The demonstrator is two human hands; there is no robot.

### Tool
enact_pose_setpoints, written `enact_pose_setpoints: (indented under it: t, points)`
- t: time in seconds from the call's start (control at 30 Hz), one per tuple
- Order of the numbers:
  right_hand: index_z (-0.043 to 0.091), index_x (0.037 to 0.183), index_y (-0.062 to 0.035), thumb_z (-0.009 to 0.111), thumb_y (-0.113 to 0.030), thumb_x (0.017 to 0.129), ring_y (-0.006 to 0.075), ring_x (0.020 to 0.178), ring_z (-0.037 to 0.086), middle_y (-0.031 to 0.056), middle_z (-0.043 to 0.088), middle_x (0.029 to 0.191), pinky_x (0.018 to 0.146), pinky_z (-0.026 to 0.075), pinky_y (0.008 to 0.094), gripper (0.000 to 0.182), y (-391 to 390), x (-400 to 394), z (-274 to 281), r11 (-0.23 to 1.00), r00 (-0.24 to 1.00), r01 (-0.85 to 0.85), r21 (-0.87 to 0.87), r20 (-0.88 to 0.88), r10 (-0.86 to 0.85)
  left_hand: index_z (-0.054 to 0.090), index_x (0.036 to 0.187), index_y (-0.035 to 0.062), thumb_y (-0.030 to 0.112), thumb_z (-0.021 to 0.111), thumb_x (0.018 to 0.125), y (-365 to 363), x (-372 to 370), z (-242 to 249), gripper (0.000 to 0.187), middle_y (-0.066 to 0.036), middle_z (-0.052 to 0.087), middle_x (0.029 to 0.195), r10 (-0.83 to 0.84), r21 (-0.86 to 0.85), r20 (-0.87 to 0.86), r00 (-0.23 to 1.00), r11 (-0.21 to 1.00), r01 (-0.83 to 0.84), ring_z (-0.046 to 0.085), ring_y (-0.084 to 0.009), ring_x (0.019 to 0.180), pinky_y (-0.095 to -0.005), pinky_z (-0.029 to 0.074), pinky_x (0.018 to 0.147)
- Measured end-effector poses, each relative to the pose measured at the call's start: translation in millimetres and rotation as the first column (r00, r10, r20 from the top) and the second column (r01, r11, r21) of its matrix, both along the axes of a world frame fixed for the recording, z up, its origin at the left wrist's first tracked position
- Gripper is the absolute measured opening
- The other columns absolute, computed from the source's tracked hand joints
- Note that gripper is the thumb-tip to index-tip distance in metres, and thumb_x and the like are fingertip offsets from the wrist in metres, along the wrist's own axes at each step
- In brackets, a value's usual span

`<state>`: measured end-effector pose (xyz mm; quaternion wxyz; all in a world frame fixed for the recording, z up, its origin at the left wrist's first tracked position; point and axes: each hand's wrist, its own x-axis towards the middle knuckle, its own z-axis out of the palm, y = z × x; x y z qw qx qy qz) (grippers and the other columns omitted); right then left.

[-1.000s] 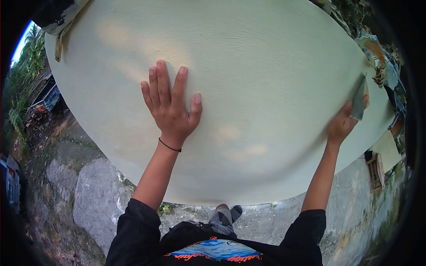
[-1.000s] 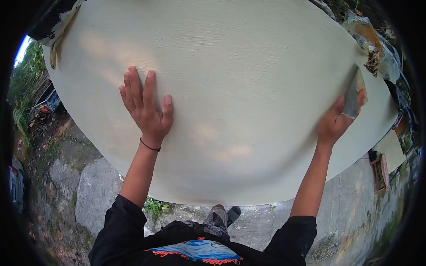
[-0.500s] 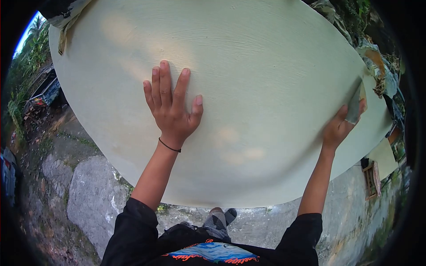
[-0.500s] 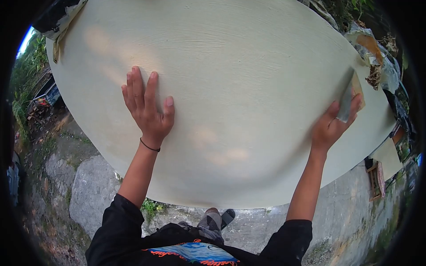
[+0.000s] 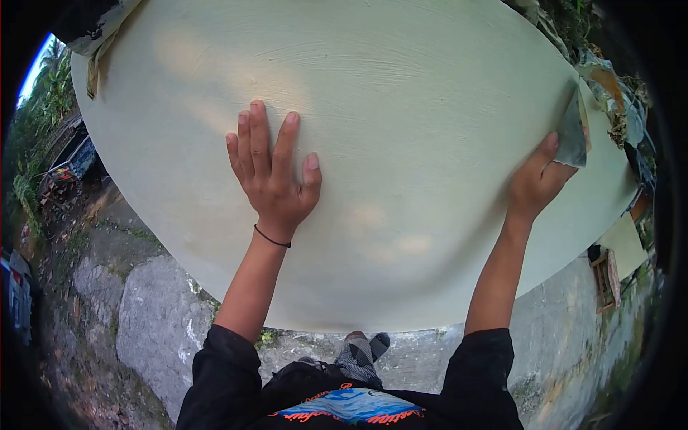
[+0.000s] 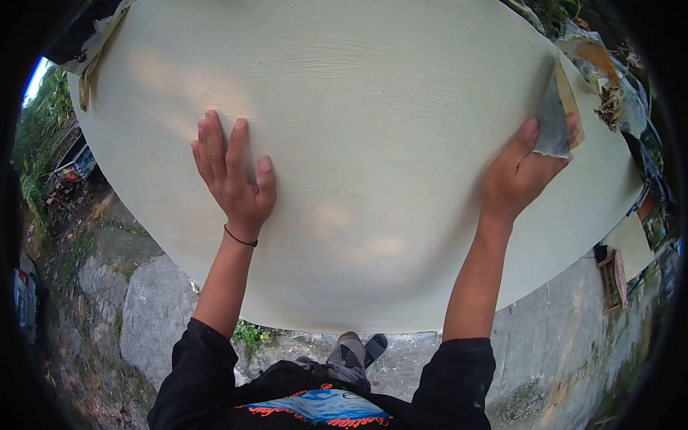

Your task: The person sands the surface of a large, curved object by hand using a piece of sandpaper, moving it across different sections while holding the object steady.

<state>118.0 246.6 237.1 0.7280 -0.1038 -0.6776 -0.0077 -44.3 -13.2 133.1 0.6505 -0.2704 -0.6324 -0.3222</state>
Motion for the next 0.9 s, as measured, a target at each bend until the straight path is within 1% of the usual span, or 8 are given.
enact_pose_setpoints:
  t: [0.03,0.1,0.2,0.3,0.43,0.53,0.63,0.9]
  points:
    - [0.047,0.135,-0.0041,0.035,-0.03,0.101,0.0329,0.138,0.027,0.0202,0.036,0.145,0.114,0.009,0.0485,0.044,4.0,4.9,-1.7,0.977,0.998,-0.062,-0.206,-0.016,0.059,0.051,0.132,0.0093,0.03,0.046,0.089,0.1,0.3,-1.3,0.048,-0.018,0.037,0.146,0.002,0.002,0.005,1.0,1.0,-0.002,0.029,-0.0324,0.138,-0.0465,0.015,0.113]
    - [0.042,0.139,-0.0067,0.035,-0.029,0.101,0.0364,0.141,0.019,0.0203,0.031,0.148,0.114,0.007,0.0502,0.045,-25.1,-19.2,-11.1,0.998,0.987,0.049,-0.028,-0.153,-0.052,0.051,0.131,0.0093,0.031,0.046,0.089,0.3,-0.9,-0.8,0.047,-0.018,0.037,0.145,-0.002,0.008,-0.002,1.0,1.0,0.002,0.029,-0.0328,0.138,-0.0468,0.015,0.113]
    - [0.048,0.137,-0.027,0.053,-0.012,0.085,0.0204,0.141,0.026,0.0022,0.036,0.149,0.117,0.007,0.0426,0.054,-81.8,-34.4,-46.7,0.891,0.886,-0.068,0.45,0.437,-0.153,0.051,0.132,0.0091,0.031,0.046,0.09,0.0,-1.4,-1.2,0.048,-0.018,0.036,0.146,0.007,0.008,-0.007,1.0,1.0,-0.007,0.029,-0.033,0.138,-0.0472,0.016,0.113]
    - [0.051,0.134,-0.0283,0.055,-0.017,0.087,0.0186,0.138,0.031,0.0013,0.04,0.146,0.117,0.01,0.0411,0.049,-64.9,-28.6,-41.0,0.774,0.858,-0.194,0.602,0.486,-0.163,0.05,0.133,0.0086,0.032,0.045,0.09,-1.5,0.6,-1.8,0.049,-0.018,0.035,0.147,-0.002,-0.011,0.019,1.0,1.0,0.002,0.027,-0.0331,0.139,-0.0473,0.015,0.113]
    - [0.048,0.138,-0.0239,0.051,-0.021,0.092,0.0258,0.141,0.025,0.0099,0.036,0.148,0.115,0.007,0.0443,0.046,-6.6,-7.8,21.9,0.956,0.998,-0.019,0.292,0.067,-0.001,0.048,0.134,0.0085,0.031,0.044,0.091,-1.5,0.6,-5.5,0.05,-0.019,0.033,0.148,0.015,-0.015,0.022,1.0,1.0,-0.015,0.026,-0.0332,0.139,-0.0472,0.014,0.113]
    - [0.044,0.14,-0.0224,0.053,-0.021,0.09,0.0286,0.142,0.021,0.0128,0.031,0.151,0.115,0.003,0.0462,0.051,-23.7,-20.0,0.7,0.975,0.997,0.068,0.211,0.032,-0.076,0.048,0.135,0.0086,0.031,0.043,0.091,-1.6,1.3,-5.7,0.05,-0.018,0.033,0.148,0.019,-0.014,0.026,1.0,1.0,-0.018,0.026,-0.0332,0.14,-0.0471,0.013,0.113]
    - [0.043,0.14,-0.0299,0.056,-0.01,0.077,0.0216,0.143,0.021,0.0071,0.03,0.151,0.117,0.003,0.0457,0.068,-59.6,-26.1,-47.5,0.872,0.891,0.01,0.489,0.391,-0.23,0.047,0.136,0.0089,0.03,0.044,0.09,-2.5,1.5,-7.2,0.05,-0.018,0.032,0.149,0.023,-0.022,0.022,0.999,1.0,-0.023,0.026,-0.0331,0.14,-0.0469,0.013,0.113]
    - [0.042,0.14,-0.0144,0.057,-0.026,0.089,0.0314,0.139,0.026,0.0143,0.029,0.151,0.112,0.014,0.0508,0.054,-10.1,15.0,-16.5,0.936,0.953,0.238,0.258,0.124,-0.277,0.051,0.133,0.0143,0.03,0.045,0.088,-1.7,0.1,-7.1,0.048,-0.017,0.037,0.146,0.026,0.005,0.044,0.999,1.0,-0.026,0.028,-0.0311,0.139,-0.0455,0.014,0.115]
